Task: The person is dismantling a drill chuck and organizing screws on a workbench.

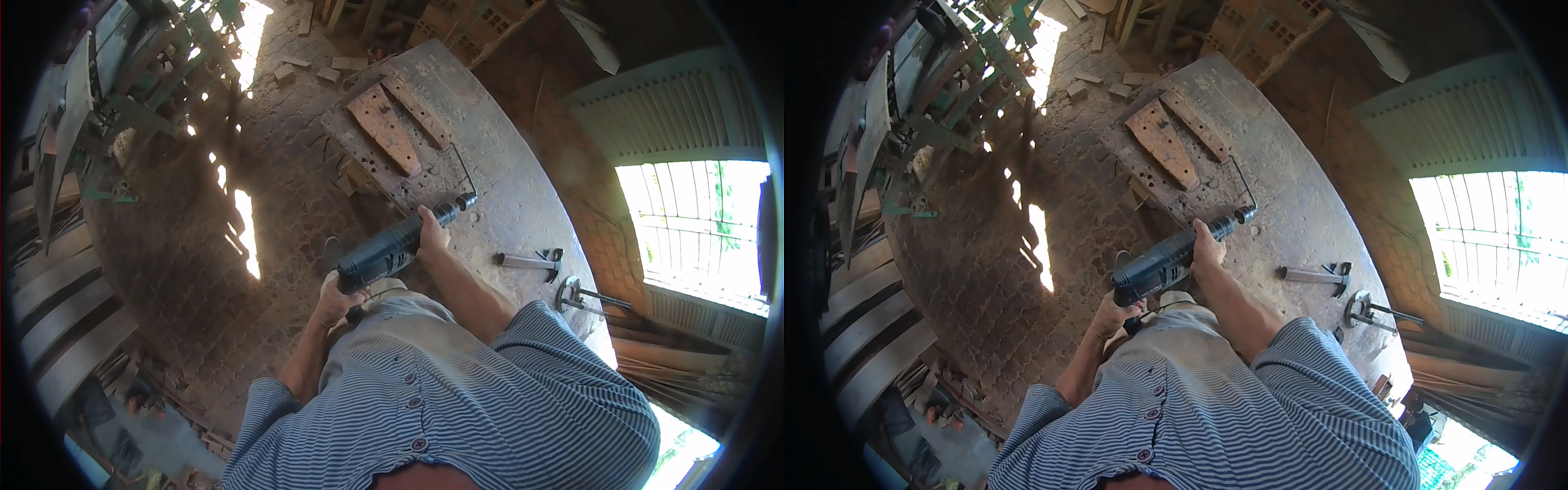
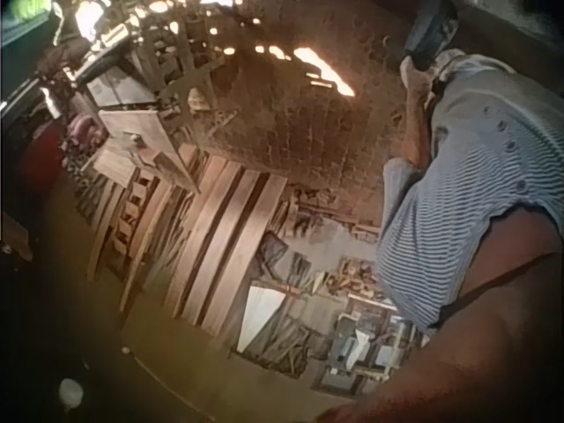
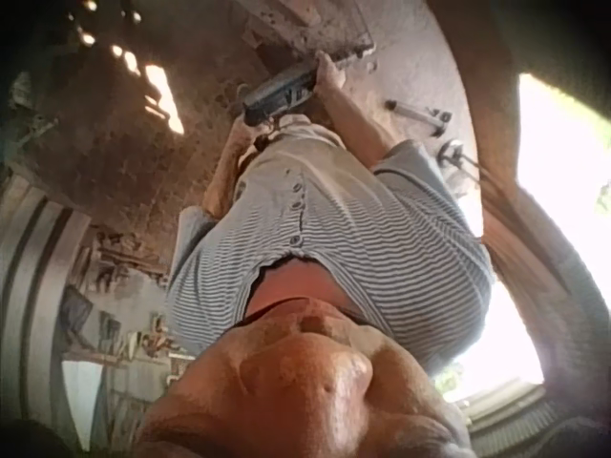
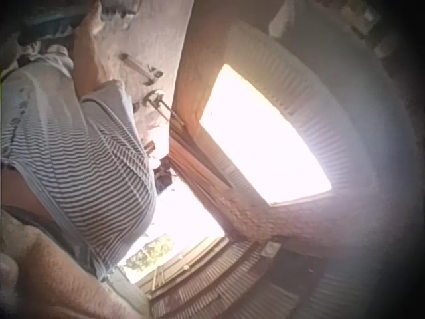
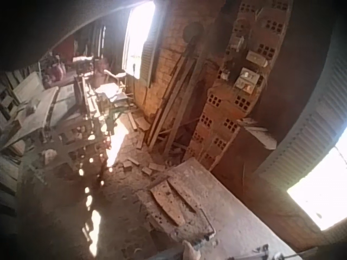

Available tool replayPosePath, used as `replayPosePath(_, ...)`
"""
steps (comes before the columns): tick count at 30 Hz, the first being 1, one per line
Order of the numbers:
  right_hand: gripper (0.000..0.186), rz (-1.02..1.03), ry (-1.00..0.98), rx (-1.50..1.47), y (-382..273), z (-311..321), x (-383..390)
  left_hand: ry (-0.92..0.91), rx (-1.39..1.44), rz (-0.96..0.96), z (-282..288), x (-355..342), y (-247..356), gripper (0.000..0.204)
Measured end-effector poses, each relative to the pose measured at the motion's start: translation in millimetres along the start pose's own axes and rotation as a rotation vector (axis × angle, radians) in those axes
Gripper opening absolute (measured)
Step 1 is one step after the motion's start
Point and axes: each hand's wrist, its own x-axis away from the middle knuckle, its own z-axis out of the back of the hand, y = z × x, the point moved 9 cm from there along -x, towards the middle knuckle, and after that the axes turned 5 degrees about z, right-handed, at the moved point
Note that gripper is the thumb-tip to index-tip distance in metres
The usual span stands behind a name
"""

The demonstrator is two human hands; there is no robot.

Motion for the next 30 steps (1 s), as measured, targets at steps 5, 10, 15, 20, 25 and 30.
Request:
replayPosePath(5, 0.054, 0.073, -0.117, 0.090, -5.4, -30.8, 10.8, 0.068, -0.040, -0.084, 4.6, 14.7, 1.5, 0.031)
replayPosePath(10, 0.066, 0.092, 0.043, 0.356, 0.1, -43.7, -19.5, 0.091, 0.034, -0.067, 12.0, -3.8, -5.2, 0.019)
replayPosePath(15, 0.103, 0.066, 0.081, 0.622, 1.6, -45.0, -13.2, 0.058, 0.132, -0.061, 12.2, 1.7, -15.6, 0.024)
replayPosePath(20, 0.100, -0.055, -0.100, 0.508, 29.2, -48.3, -1.8, 0.049, 0.200, -0.086, 32.6, 14.2, -29.7, 0.036)
replayPosePath(25, 0.061, -0.367, -0.298, 0.598, 18.0, -62.1, 30.5, 0.137, 0.300, 0.027, 49.4, 24.3, -54.2, 0.027)
replayPosePath(30, 0.035, -0.334, -0.250, 0.141, 52.8, -71.4, -22.9, 0.137, 0.276, 0.035, 46.4, 20.2, -47.1, 0.021)
